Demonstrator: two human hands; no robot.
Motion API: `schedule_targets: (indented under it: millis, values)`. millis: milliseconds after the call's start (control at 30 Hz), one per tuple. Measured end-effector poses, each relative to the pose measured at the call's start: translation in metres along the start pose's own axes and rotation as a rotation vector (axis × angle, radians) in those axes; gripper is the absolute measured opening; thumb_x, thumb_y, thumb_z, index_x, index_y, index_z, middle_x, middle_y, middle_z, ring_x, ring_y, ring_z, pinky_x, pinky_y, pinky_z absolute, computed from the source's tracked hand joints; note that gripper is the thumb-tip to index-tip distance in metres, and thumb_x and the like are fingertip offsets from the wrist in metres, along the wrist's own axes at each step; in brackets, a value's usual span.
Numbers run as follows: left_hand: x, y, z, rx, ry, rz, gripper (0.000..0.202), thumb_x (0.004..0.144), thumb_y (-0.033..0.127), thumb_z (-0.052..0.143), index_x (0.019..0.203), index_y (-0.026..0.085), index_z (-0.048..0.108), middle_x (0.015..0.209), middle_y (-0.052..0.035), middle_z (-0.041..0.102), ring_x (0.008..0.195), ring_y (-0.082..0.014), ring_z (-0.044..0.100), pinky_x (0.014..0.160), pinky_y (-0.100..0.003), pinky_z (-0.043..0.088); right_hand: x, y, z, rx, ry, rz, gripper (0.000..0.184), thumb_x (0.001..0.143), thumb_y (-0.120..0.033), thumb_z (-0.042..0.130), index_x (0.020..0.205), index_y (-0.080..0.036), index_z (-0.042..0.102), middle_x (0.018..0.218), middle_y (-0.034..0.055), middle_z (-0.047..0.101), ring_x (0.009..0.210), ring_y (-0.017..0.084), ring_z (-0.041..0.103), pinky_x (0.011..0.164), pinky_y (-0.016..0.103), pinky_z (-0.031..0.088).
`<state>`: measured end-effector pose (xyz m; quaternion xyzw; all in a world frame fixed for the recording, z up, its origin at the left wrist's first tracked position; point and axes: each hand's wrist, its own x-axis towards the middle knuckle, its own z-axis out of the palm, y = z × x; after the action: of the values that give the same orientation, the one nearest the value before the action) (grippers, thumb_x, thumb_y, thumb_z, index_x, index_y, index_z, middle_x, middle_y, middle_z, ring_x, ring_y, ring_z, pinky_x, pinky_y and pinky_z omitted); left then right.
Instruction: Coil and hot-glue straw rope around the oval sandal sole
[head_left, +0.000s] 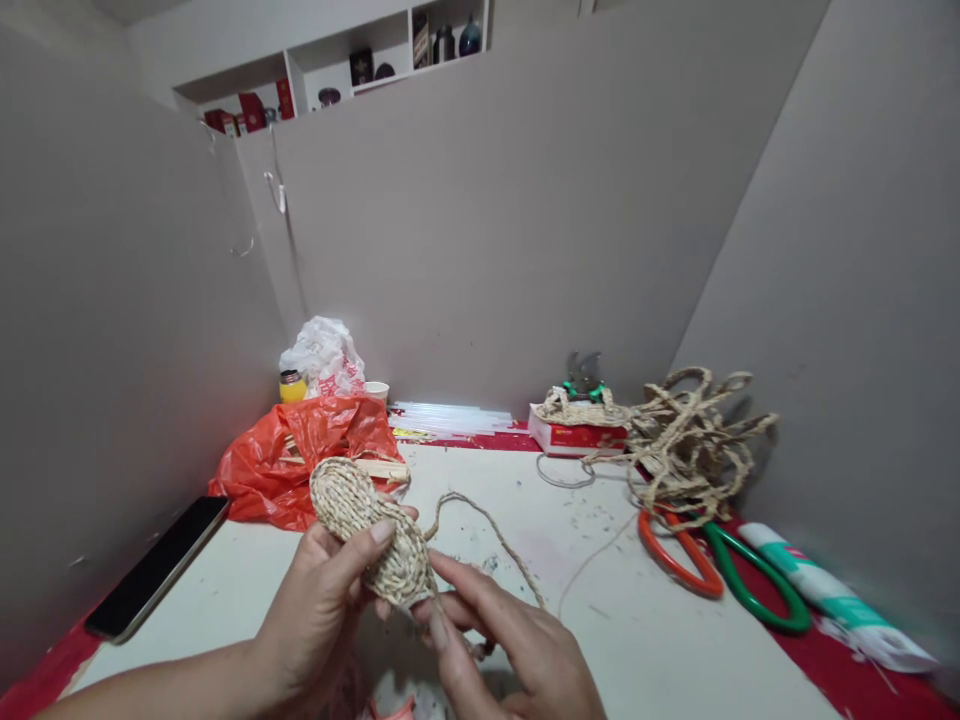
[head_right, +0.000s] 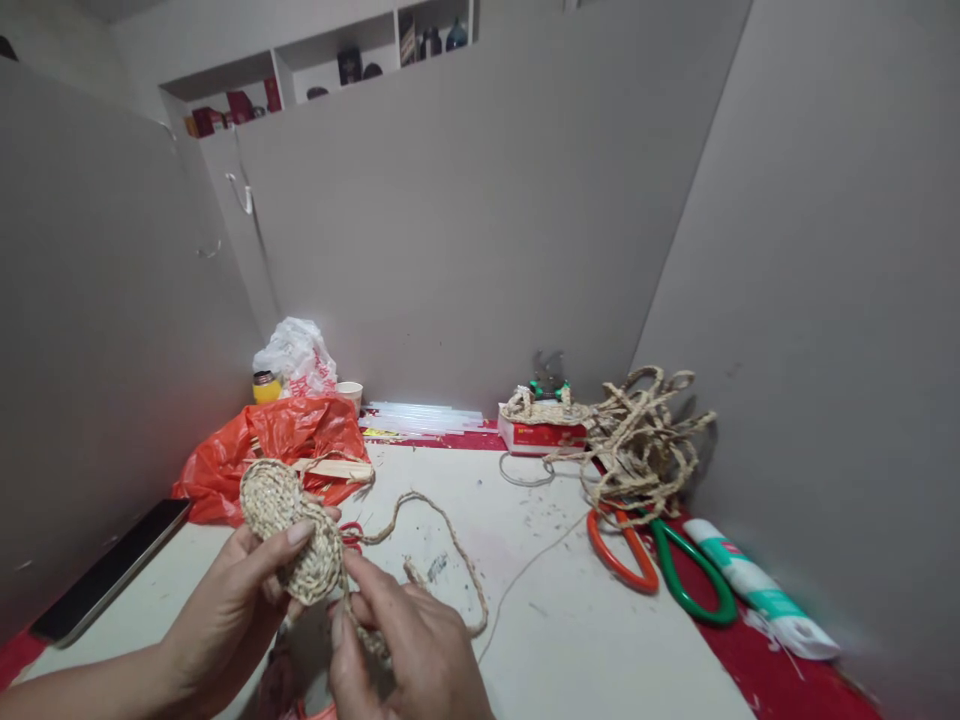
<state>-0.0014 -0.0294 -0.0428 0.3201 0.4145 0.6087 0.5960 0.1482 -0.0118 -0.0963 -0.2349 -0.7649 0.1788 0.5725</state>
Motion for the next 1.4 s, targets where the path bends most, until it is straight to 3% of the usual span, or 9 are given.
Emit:
schedule_targets:
  millis: [233,467,600,1000,1100,1233,1333,1400]
  values:
    - [0.008,-0.002,0.006,0.009,0.003,0.087,0.014,0.074,0.028,0.073,0.072,0.016,0.066,0.061,0.0029,0.062,0.052,-0.0089,0.052,0.047,-0.019,0.039,0.003,0.004,0.004,-0.037,0.004,0.005,0.051,0.080,-0.009,0.054,0.129,-0.021,0.044,0.073,-0.0011,0.072,0.062,0.016,0.070,0.061,0.026,0.059]
    - [0.022,-0.004,0.031,-0.042,-0.033,0.201,0.017,0.073,0.029,0.074,0.081,0.016,0.067,0.067,0.0008,0.067,0.053,-0.0118,0.057,0.054,-0.023,0.044,0.020,0.015,-0.004,-0.128,0.123,-0.013,0.044,0.082,-0.012,0.058,0.125,-0.017,0.048,0.089,0.0070,0.074,0.073,0.019,0.073,0.069,0.028,0.061]
    - [0.025,-0.002,0.044,-0.143,-0.039,0.200,0.021,0.071,0.028,0.076,0.086,0.017,0.067,0.076,-0.0019,0.072,0.067,-0.0160,0.065,0.064,-0.026,0.049,0.028,0.017,-0.009,-0.123,0.142,0.009,0.042,0.083,-0.014,0.058,0.124,-0.016,0.049,0.104,0.0105,0.072,0.084,0.021,0.073,0.076,0.031,0.061]
    - [0.027,-0.001,0.061,-0.254,-0.089,0.247,0.018,0.070,0.022,0.077,0.083,0.013,0.069,0.080,-0.0064,0.074,0.079,-0.0195,0.068,0.076,-0.029,0.052,0.041,0.019,-0.021,-0.201,0.189,-0.062,0.043,0.082,-0.013,0.059,0.123,-0.018,0.049,0.108,0.0098,0.070,0.091,0.021,0.070,0.080,0.031,0.059]
    - [0.019,0.002,0.058,-0.226,-0.210,0.245,0.020,0.075,0.023,0.073,0.092,0.013,0.069,0.090,-0.0089,0.074,0.088,-0.0217,0.068,0.083,-0.032,0.050,0.044,0.015,-0.026,-0.167,0.185,-0.070,0.043,0.081,-0.011,0.059,0.122,-0.019,0.049,0.104,0.0078,0.071,0.087,0.019,0.071,0.078,0.028,0.059]
    - [0.010,0.004,0.037,-0.153,-0.336,0.194,0.040,0.082,0.022,0.066,0.121,0.019,0.058,0.115,-0.0111,0.068,0.104,-0.0237,0.063,0.091,-0.036,0.047,0.046,0.011,-0.031,-0.110,0.167,-0.086,0.046,0.080,-0.010,0.060,0.123,-0.020,0.048,0.106,0.0072,0.070,0.088,0.018,0.070,0.079,0.027,0.059]
    - [0.012,0.010,0.011,-0.058,-0.350,0.128,0.052,0.085,0.028,0.061,0.134,0.024,0.045,0.124,-0.0114,0.062,0.112,-0.0263,0.059,0.092,-0.040,0.045,0.047,0.009,-0.036,-0.136,0.172,-0.113,0.048,0.079,-0.011,0.062,0.124,-0.020,0.048,0.108,0.0078,0.069,0.088,0.019,0.069,0.078,0.028,0.058]
    - [0.016,0.023,-0.005,0.009,-0.293,0.135,0.051,0.086,0.035,0.057,0.134,0.025,0.043,0.124,-0.0110,0.062,0.114,-0.0267,0.057,0.097,-0.043,0.042,0.046,0.009,-0.039,-0.175,0.154,-0.159,0.049,0.079,-0.011,0.062,0.124,-0.020,0.047,0.106,0.0079,0.069,0.086,0.018,0.069,0.076,0.028,0.058]
